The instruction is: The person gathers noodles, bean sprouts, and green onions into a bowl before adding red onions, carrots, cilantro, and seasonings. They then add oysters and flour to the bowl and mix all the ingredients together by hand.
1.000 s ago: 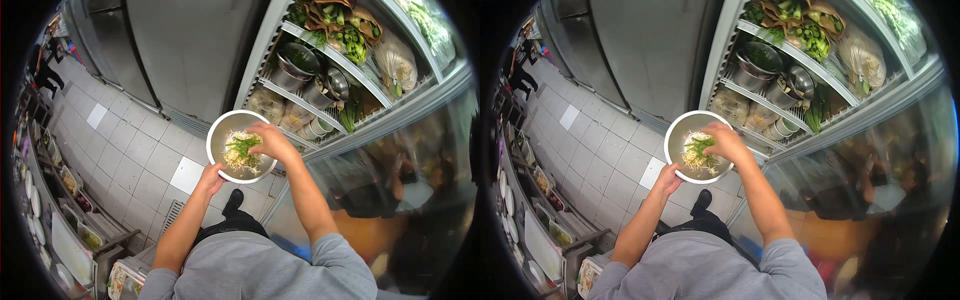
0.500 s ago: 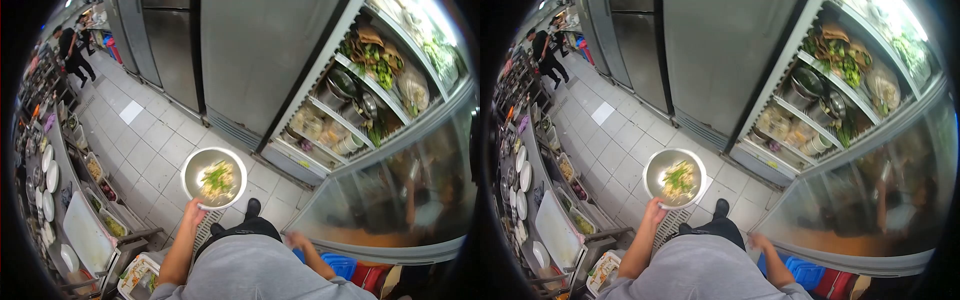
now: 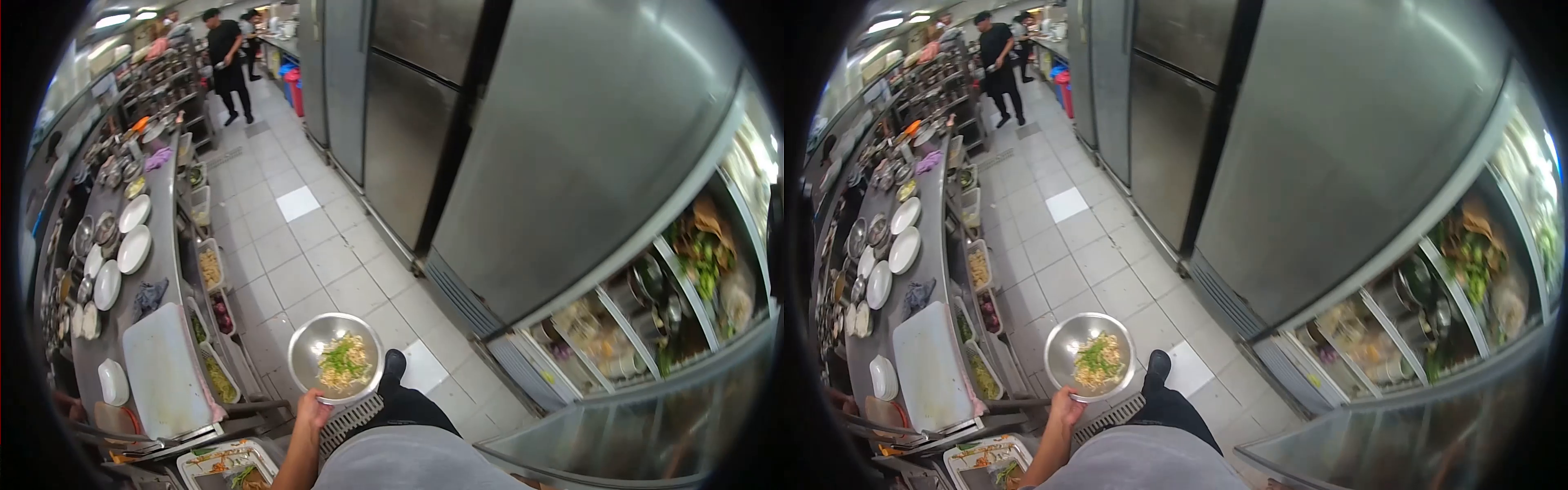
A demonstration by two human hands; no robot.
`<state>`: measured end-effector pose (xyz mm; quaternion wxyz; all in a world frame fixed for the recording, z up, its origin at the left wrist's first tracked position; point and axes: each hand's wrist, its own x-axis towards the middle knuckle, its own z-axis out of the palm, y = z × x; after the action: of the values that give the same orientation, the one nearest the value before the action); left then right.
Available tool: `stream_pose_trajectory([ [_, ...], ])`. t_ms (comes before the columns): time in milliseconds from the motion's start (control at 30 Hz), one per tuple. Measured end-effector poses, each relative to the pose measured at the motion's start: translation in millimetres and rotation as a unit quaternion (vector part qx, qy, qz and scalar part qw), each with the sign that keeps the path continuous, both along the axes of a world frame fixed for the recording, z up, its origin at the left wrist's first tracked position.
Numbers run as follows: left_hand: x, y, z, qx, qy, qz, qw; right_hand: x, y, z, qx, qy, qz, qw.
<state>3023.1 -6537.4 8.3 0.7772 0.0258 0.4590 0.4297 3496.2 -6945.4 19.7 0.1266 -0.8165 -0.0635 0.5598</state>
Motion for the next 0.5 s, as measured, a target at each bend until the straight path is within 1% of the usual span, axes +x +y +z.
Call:
stream_pose_trajectory([
  [33, 7, 16, 6, 0.006, 0.002, 0.013, 1.0, 6, 24, 1, -0.008, 0.005, 0.016, 1.0],
  [100, 24, 49, 33, 0.001, -0.014, 0.013, 1.0, 22, 74, -3, -0.031, 0.013, 0.049, 0.998],
  [167, 28, 87, 33, 0.005, -0.008, 0.016, 1.0, 43, 119, -14, -0.062, 0.022, 0.096, 0.993],
  [200, 31, 108, 34, 0.006, -0.004, 0.009, 1.0, 55, 144, -20, -0.08, 0.025, 0.135, 0.987],
  [233, 30, 129, 34, 0.011, -0.012, 0.006, 1.0, 67, 168, -30, -0.095, 0.033, 0.201, 0.974],
  [267, 26, 148, 35, 0.008, -0.009, 0.011, 1.0, 82, 196, -43, -0.093, 0.038, 0.305, 0.947],
  [300, 24, 166, 37, -0.006, -0.01, 0.015, 1.0, 103, 225, -67, -0.047, 0.041, 0.489, 0.87],
  [333, 25, 193, 39, -0.012, -0.016, 0.019, 1.0, 125, 268, -92, 0.04, 0.035, 0.68, 0.731],
  [367, 24, 217, 42, -0.008, -0.018, 0.024, 1.0, 137, 322, -110, 0.1, 0.006, 0.765, 0.636],
  [400, 20, 237, 43, 0.005, -0.018, 0.046, 0.999, 133, 405, -123, -0.055, -0.1, 0.627, 0.77],
  [433, 15, 253, 44, 0.016, -0.018, 0.067, 0.997, 175, 452, -200, 0.065, -0.263, 0.623, 0.734],
  [467, 7, 268, 45, 0.012, -0.02, 0.069, 0.997, 152, 547, -144, 0.145, -0.262, 0.548, 0.781],
  [500, -1, 286, 44, 0.015, -0.044, 0.113, 0.992, 108, 640, -44, 0.136, -0.202, 0.467, 0.85],
])
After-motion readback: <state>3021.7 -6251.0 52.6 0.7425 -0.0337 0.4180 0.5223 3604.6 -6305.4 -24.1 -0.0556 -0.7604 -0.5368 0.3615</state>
